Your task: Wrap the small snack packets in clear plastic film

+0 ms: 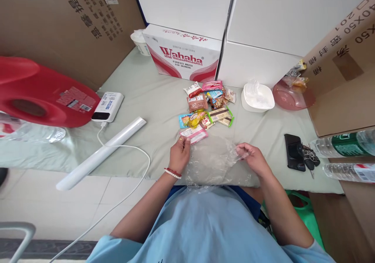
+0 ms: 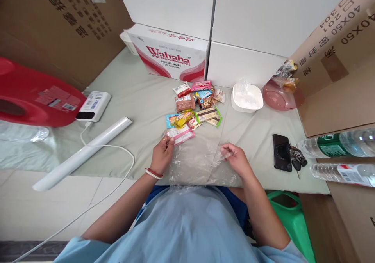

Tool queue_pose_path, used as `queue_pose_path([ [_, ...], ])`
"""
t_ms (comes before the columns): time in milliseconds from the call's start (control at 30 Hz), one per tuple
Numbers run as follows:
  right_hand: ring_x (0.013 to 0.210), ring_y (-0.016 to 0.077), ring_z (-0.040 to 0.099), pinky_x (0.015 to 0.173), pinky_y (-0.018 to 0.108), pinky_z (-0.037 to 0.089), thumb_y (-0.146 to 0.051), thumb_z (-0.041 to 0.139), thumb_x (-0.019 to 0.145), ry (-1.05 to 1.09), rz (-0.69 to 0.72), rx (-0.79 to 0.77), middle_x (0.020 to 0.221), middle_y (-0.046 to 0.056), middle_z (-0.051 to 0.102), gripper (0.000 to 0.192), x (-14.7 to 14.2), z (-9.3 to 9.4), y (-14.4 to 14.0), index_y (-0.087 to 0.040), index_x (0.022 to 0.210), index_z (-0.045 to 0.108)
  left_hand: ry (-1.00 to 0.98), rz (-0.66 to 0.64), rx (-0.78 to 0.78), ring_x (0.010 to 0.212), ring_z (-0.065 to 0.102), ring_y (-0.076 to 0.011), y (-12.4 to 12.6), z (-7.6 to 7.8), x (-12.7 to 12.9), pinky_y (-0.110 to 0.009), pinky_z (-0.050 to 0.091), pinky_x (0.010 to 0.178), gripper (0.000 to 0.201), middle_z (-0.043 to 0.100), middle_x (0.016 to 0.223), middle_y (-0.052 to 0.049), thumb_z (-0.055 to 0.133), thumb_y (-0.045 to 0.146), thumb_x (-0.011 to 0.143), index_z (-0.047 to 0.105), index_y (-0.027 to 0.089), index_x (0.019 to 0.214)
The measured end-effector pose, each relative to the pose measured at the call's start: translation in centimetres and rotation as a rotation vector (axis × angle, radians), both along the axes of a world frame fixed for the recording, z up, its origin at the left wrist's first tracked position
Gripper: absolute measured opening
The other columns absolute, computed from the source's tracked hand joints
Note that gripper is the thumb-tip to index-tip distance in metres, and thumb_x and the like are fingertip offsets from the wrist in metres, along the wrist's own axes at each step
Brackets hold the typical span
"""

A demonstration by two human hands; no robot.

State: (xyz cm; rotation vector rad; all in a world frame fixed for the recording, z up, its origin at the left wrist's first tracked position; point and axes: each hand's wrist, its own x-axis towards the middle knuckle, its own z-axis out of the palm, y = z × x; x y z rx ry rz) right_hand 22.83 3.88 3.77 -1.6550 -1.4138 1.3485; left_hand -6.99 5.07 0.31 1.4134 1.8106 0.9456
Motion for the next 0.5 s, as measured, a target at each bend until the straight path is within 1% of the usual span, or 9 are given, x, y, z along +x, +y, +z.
queue_pose_path([
  [67, 0.063, 0.0155, 0.055, 0.056, 0.027, 0.046, -0.072, 0.073, 0.072, 0.094, -0.124, -0.128, 0.068, 0.001, 0.061, 0.054, 0.8, -0.2, 0.5, -0.019, 0.084, 0.067, 0.006, 0.007, 0.005, 0.062, 0.052, -0.0176, 0.3, -0.4, 0.0, -0.029, 0.038, 0.062, 0.028, 0.054, 0.065, 0.003, 0.043, 0.045, 0.099, 0.051, 0.024, 0.083],
  [133, 0.056, 0.0135, 0.05, 0.049, 0.024, 0.038, -0.075, 0.078, 0.062, 0.132, -0.208, -0.218, 0.059, -0.002, 0.056, 0.061, 1.6, -0.4, 0.6, -0.019, 0.081, 0.065, 0.016, 0.024, 0.046, 0.063, 0.055, -0.0179, 0.4, -0.6, 0.3, -0.03, 0.042, 0.063, 0.022, 0.058, 0.072, 0.002, 0.047, 0.043, 0.098, 0.054, 0.023, 0.094],
  [200, 0.053, 0.0127, 0.047, 0.046, 0.023, 0.034, -0.076, 0.079, 0.058, 0.135, -0.262, -0.241, 0.054, -0.003, 0.052, 0.062, 2.0, -0.7, 0.4, -0.019, 0.079, 0.063, 0.072, 0.059, 0.177, 0.072, 0.06, -0.0196, 0.2, -0.5, 0.7, -0.033, 0.048, 0.069, 0.024, 0.063, 0.086, -0.004, 0.053, 0.042, 0.097, 0.055, 0.02, 0.106],
  [267, 0.051, 0.0127, 0.046, 0.045, 0.023, 0.032, -0.075, 0.077, 0.06, 0.115, -0.286, -0.218, 0.053, -0.004, 0.051, 0.06, 2.2, -1.1, 0.1, -0.019, 0.079, 0.063, 0.183, 0.081, 0.371, 0.091, 0.063, -0.0239, -0.4, -0.1, 1.3, -0.039, 0.052, 0.082, 0.03, 0.064, 0.104, -0.012, 0.058, 0.039, 0.096, 0.055, 0.017, 0.115],
  [300, 0.05, 0.0127, 0.045, 0.046, 0.024, 0.033, -0.074, 0.075, 0.063, 0.095, -0.286, -0.202, 0.053, -0.004, 0.052, 0.058, 2.2, -1.3, -0.1, -0.019, 0.079, 0.063, 0.245, 0.057, 0.458, 0.101, 0.062, -0.026, -0.8, 0.1, 1.6, -0.042, 0.052, 0.089, 0.029, 0.064, 0.11, -0.015, 0.058, 0.036, 0.096, 0.056, 0.016, 0.117],
  [333, 0.05, 0.0127, 0.045, 0.046, 0.025, 0.033, -0.072, 0.073, 0.067, 0.069, -0.281, -0.186, 0.054, -0.003, 0.053, 0.055, 2.3, -1.6, -0.3, -0.02, 0.08, 0.063, 0.305, -0.009, 0.518, 0.108, 0.061, -0.0271, -1.1, 0.3, 1.8, -0.044, 0.05, 0.094, 0.026, 0.065, 0.113, -0.016, 0.057, 0.033, 0.097, 0.057, 0.016, 0.117],
  [400, 0.049, 0.0129, 0.044, 0.048, 0.026, 0.035, -0.069, 0.067, 0.074, 0.004, -0.244, -0.167, 0.057, -0.002, 0.056, 0.05, 2.6, -2.2, -0.5, -0.02, 0.082, 0.063, 0.409, -0.235, 0.536, 0.113, 0.062, -0.0271, -1.9, 0.4, 2.3, -0.045, 0.049, 0.098, 0.02, 0.068, 0.116, -0.015, 0.053, 0.029, 0.1, 0.062, 0.018, 0.115],
  [467, 0.052, 0.0147, 0.048, 0.053, 0.028, 0.04, -0.065, 0.06, 0.081, -0.112, -0.189, -0.142, 0.061, -0.001, 0.06, 0.046, 3.5, -2.5, -0.4, -0.02, 0.085, 0.065, 0.507, -0.465, 0.459, 0.119, 0.062, -0.0274, -2.6, -0.1, 2.5, -0.046, 0.048, 0.101, 0.025, 0.07, 0.124, -0.013, 0.05, 0.029, 0.103, 0.066, 0.02, 0.119],
  [500, 0.056, 0.0165, 0.052, 0.057, 0.029, 0.043, -0.062, 0.059, 0.082, -0.212, -0.168, -0.105, 0.065, 0.001, 0.062, 0.043, 4.1, -2.5, -0.2, -0.02, 0.089, 0.066, 0.553, -0.541, 0.411, 0.125, 0.061, -0.0284, -2.9, -0.5, 2.5, -0.047, 0.046, 0.104, 0.029, 0.068, 0.132, -0.014, 0.049, 0.031, 0.103, 0.066, 0.019, 0.124],
])
